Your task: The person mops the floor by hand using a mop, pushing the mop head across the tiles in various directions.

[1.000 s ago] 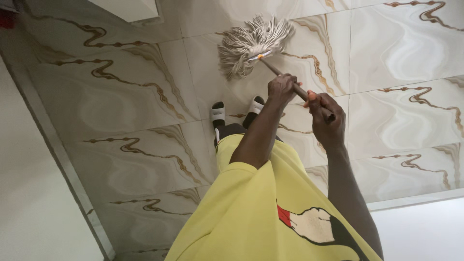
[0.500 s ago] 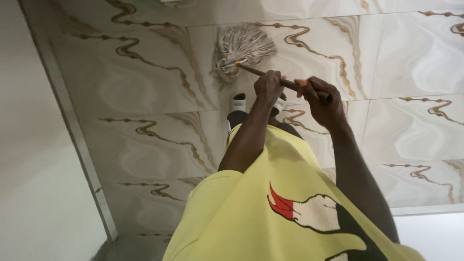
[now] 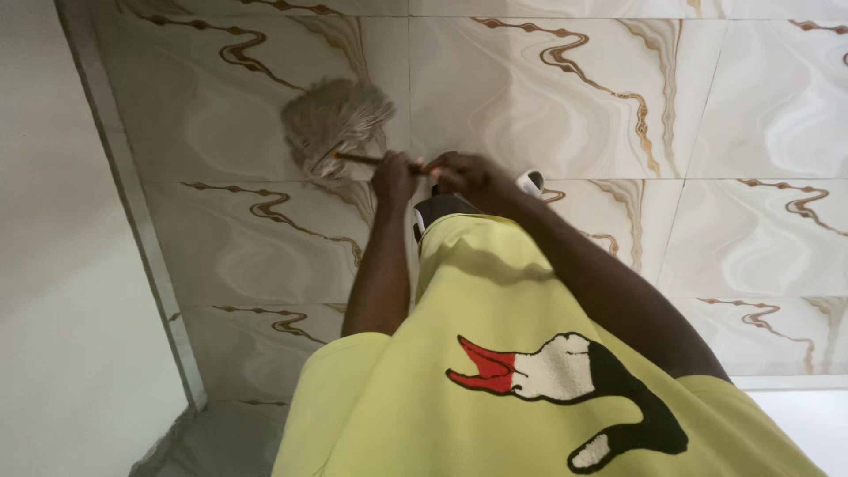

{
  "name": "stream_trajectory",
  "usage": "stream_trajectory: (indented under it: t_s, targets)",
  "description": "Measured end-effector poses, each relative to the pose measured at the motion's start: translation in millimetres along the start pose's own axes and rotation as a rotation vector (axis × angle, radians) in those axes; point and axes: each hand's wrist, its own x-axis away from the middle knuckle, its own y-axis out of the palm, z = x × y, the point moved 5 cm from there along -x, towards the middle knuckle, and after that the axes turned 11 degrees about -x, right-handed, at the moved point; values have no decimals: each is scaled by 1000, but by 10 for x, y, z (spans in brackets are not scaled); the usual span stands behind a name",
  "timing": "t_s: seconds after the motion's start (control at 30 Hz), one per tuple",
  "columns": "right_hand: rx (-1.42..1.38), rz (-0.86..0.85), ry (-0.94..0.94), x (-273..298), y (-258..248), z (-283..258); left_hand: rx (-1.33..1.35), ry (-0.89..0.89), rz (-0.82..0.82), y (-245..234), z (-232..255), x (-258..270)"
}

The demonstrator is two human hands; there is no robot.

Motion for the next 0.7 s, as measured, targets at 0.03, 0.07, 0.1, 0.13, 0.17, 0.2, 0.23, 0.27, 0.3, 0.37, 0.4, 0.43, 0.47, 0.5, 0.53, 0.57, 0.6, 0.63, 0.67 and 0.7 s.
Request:
stream_trajectory:
  t_s: [0.03,0.07,0.1,0.13,0.17,0.2,0.23,0.27,0.3,0.37,0.4,0.43,0.47,0.5,0.53,0.57,0.6,0.63,0.67,0.7]
  targets:
    - [-4,3,-4,15,74,66,-6,3,1,-6,-130,61]
    - [79,-37,-167,76,177,51,-36,44,41,-4,-237,141]
    - [164,-78,-329,155,254,21,-66,86,80,27,-295,186]
    - [158,-66,-332,225,262,49,-75,95,77,111,-321,194]
    - [156,-59,-255,295,249,103,-100,86,85,218,-340,191]
    - [156,-56,-182,340,216,142,-125,74,98,330,-346,156]
    - [151,-48,-188,391,155,139,-133,81,100,457,-312,99]
    - [118,1,-149,470,63,163,-107,186,200,545,-215,71]
    - [85,50,-110,558,-38,188,-79,292,300,609,-117,48]
    - [43,96,-171,768,-237,159,-84,353,302,802,146,-40]
    - [10,139,-233,887,-347,112,-82,412,310,881,337,-52]
    - [1,150,-237,1035,-435,86,-91,422,306,970,503,-24]
    - [47,191,-249,1204,-546,47,-16,408,344,1024,680,-12]
    - [93,232,-261,1363,-646,9,61,394,381,1077,859,-2]
    - [83,249,-259,1529,-706,-3,52,408,371,1172,1058,31]
    - [-35,351,-126,1688,-812,66,-37,540,442,1232,1322,85]
    - [-154,448,9,1852,-904,146,-124,672,514,1302,1578,167]
    - [-166,463,11,2024,-984,157,-130,687,503,1392,1796,227]
    - [-342,498,97,2210,-1084,237,47,670,459,1449,1997,271]
    - [-519,530,181,2376,-1153,331,221,648,410,1509,2186,345]
